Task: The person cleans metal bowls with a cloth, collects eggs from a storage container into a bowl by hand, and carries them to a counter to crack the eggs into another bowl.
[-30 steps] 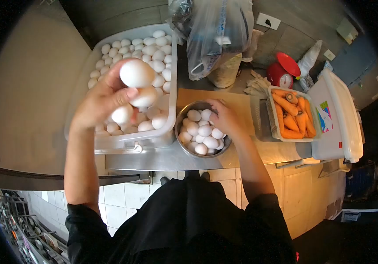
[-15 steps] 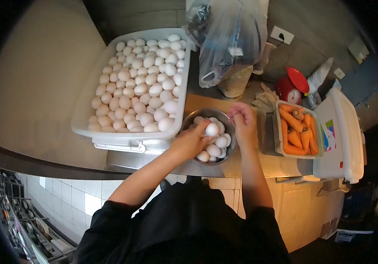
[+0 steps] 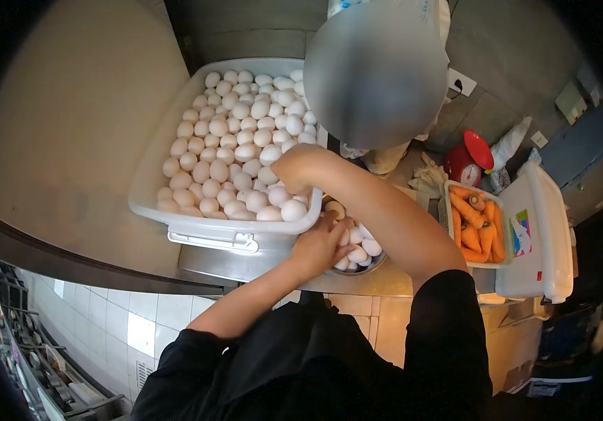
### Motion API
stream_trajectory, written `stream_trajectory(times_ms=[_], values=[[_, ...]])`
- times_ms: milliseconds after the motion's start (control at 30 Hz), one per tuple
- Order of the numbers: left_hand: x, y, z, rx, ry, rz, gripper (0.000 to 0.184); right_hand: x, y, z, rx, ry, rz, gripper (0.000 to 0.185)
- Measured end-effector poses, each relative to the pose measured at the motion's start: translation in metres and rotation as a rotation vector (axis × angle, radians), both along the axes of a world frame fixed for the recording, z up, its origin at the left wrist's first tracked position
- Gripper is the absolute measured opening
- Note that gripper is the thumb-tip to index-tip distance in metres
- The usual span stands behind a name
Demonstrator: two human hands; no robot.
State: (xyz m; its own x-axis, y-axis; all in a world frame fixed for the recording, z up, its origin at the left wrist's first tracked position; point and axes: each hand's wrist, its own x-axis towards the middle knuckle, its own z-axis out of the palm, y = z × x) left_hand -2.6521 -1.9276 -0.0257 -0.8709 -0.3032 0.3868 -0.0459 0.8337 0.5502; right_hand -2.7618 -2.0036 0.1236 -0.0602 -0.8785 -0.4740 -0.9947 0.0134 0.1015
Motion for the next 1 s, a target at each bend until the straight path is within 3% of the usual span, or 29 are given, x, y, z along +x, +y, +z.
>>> stream_trajectory(times_ms=[100, 167, 233, 300, 367, 433, 500, 533, 600, 700, 933, 1000], values=[[0.019, 0.001, 0.008, -0.072, 0.219, -0.060, 0.057, -0.001, 0.002, 0.010, 0.004, -0.173, 0.026, 0.039], [0.048, 0.005, 0.037, -0.051, 0.276, -0.083, 0.048, -0.010, -0.001, 0.024, 0.048, -0.317, 0.030, 0.037], [0.085, -0.001, 0.081, 0.168, 0.123, -0.398, 0.030, -0.015, 0.002, 0.036, 0.089, -0.472, 0.029, 0.036], [0.112, -0.022, 0.129, 0.279, 0.213, -0.362, 0.011, -0.017, 0.009, 0.044, 0.193, -0.558, 0.106, 0.035], [0.122, -0.061, 0.157, 0.198, 0.291, -0.179, 0.010, -0.013, 0.013, 0.039, 0.202, -0.539, 0.122, 0.039], [0.119, -0.098, 0.185, 0.160, 0.033, 0.071, 0.014, -0.009, 0.013, 0.037, 0.300, -0.463, 0.252, 0.044], [0.103, -0.133, 0.176, -0.009, -0.208, 0.063, 0.025, -0.011, 0.009, 0.026, 0.292, -0.472, 0.284, 0.052], [0.094, -0.144, 0.169, -0.010, -0.211, 0.059, 0.025, -0.009, 0.006, 0.024, 0.306, -0.434, 0.310, 0.054], [0.078, -0.156, 0.157, 0.148, -0.568, -0.239, 0.035, 0.002, 0.005, 0.034, 0.339, -0.345, 0.327, 0.056], [0.059, -0.153, 0.151, 0.145, -0.765, -0.314, 0.045, 0.008, 0.010, 0.043, 0.328, -0.295, 0.267, 0.054], [0.059, -0.148, 0.151, 0.177, -0.767, -0.274, 0.051, -0.017, 0.022, 0.047, 0.161, -0.611, 0.174, 0.052], [0.064, -0.149, 0.149, 0.242, -0.572, -0.168, 0.050, -0.030, 0.037, 0.045, 0.067, -0.722, 0.137, 0.051]])
